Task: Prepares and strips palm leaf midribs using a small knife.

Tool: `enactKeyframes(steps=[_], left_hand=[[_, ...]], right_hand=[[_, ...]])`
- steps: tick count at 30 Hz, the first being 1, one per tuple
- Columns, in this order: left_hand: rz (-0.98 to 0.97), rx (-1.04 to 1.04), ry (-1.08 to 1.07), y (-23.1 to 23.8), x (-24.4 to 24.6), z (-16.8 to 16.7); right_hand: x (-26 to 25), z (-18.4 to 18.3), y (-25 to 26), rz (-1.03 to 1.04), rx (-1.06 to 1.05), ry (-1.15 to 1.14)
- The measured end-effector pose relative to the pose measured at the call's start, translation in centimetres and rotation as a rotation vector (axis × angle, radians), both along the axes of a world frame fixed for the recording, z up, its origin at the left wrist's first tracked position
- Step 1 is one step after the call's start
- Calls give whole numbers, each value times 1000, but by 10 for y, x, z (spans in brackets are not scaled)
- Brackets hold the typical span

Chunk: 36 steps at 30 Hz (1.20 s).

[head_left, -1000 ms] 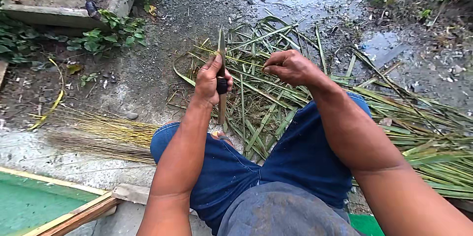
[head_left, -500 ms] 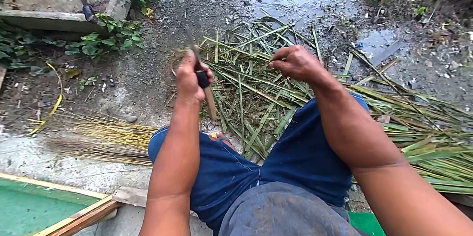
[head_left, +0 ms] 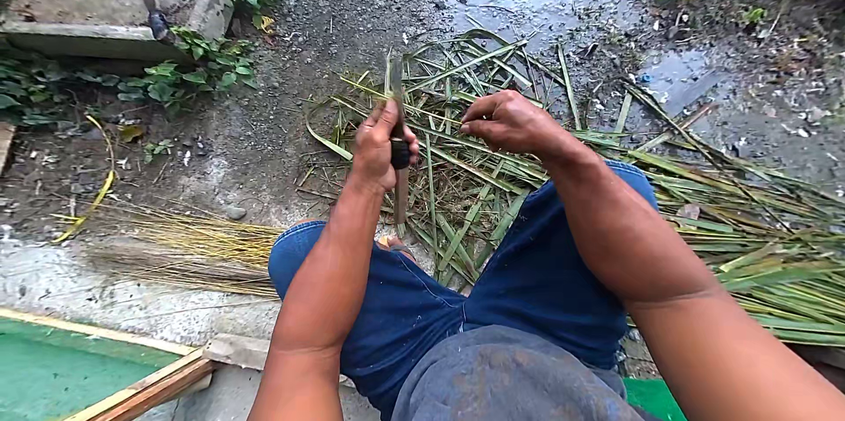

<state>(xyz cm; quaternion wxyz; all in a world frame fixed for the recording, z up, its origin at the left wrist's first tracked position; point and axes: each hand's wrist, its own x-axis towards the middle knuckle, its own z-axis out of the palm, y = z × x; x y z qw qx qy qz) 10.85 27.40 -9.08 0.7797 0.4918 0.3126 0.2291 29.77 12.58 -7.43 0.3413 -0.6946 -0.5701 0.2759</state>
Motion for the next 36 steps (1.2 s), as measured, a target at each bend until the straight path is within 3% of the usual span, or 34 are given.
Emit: enactKeyframes(steps=[3, 7, 10, 13, 18, 20, 25, 31, 33, 36], left_hand=[[-59, 8, 1, 5, -2, -5], [253, -16, -73, 57, -17, 1], [337, -26, -60, 51, -18, 4], [164, 32, 9, 12, -5, -5], [-156, 49, 92, -35, 11, -6], [-158, 18, 73, -25, 9, -1], [101, -13, -56, 20, -6, 8], [-122, -29, 39, -15, 7, 0], [-48, -11, -12, 12, 0, -1], [234, -39, -77, 53, -15, 5]], right_hand=[[7, 2, -4, 44, 9, -21], [18, 6, -16, 28, -2, -16], [22, 8, -17, -105, -82, -86], [17, 5, -11, -155, -114, -147], [-1, 2, -3, -66, 1, -175], [-5, 4, -4, -35, 54, -169], [5, -1, -11, -41, 105, -172], [5, -3, -10, -47, 128, -174], [12, -2, -15, -32, 120, -139], [25, 2, -26, -54, 100, -102]])
